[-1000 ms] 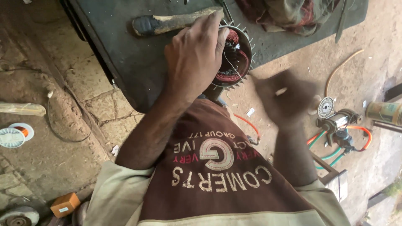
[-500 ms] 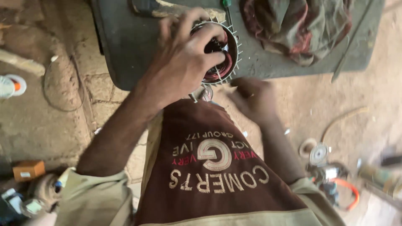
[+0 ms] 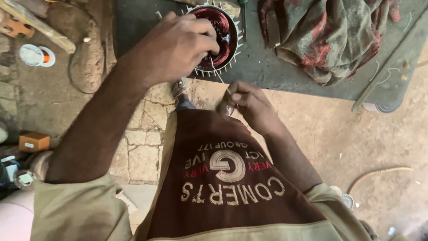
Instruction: The person manipulates a white wire and a metal electrical component with copper windings on a workbench. They thread the wire through the component, adjust it with their hands, and use a hammer and metal rod to tap the component.
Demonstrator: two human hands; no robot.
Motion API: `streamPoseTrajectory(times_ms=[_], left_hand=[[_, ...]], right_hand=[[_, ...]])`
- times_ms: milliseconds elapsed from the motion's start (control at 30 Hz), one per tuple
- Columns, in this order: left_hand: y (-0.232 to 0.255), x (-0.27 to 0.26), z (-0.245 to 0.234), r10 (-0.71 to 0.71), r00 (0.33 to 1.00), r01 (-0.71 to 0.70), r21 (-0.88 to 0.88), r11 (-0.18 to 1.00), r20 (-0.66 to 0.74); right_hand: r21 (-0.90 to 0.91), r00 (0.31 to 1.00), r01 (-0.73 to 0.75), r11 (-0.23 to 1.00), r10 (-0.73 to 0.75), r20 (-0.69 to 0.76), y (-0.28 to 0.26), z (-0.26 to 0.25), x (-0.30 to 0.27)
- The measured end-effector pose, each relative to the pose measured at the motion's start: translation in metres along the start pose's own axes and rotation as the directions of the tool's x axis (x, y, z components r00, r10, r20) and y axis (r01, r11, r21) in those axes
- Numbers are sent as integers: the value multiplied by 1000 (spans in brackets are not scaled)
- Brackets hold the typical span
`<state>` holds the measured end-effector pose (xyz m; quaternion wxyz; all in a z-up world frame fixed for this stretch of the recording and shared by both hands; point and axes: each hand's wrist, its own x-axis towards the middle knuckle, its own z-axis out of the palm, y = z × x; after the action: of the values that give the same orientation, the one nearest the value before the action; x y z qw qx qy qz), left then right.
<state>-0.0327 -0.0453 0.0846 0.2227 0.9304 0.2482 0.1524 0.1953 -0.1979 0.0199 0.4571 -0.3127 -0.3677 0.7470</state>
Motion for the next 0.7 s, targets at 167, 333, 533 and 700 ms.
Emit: streamPoseTrajectory(times_ms=[167, 333, 533, 700], left_hand=[[2, 7, -4, -10, 999, 9, 14, 1000, 43], [3, 12, -3, -130, 979, 131, 4, 991, 160], [1, 9, 28, -139, 990, 135, 400, 906, -19], [5, 5, 59, -170, 914, 302, 335, 893, -369]], right_hand=[[37, 915, -143, 989, 118, 386, -18, -13, -13], [-174, 916, 359, 917, -311, 253, -60, -10, 3], [-959, 935, 55, -279, -322, 147, -65, 17, 13], [-965, 963, 153, 215, -252, 96, -42, 25, 19]])
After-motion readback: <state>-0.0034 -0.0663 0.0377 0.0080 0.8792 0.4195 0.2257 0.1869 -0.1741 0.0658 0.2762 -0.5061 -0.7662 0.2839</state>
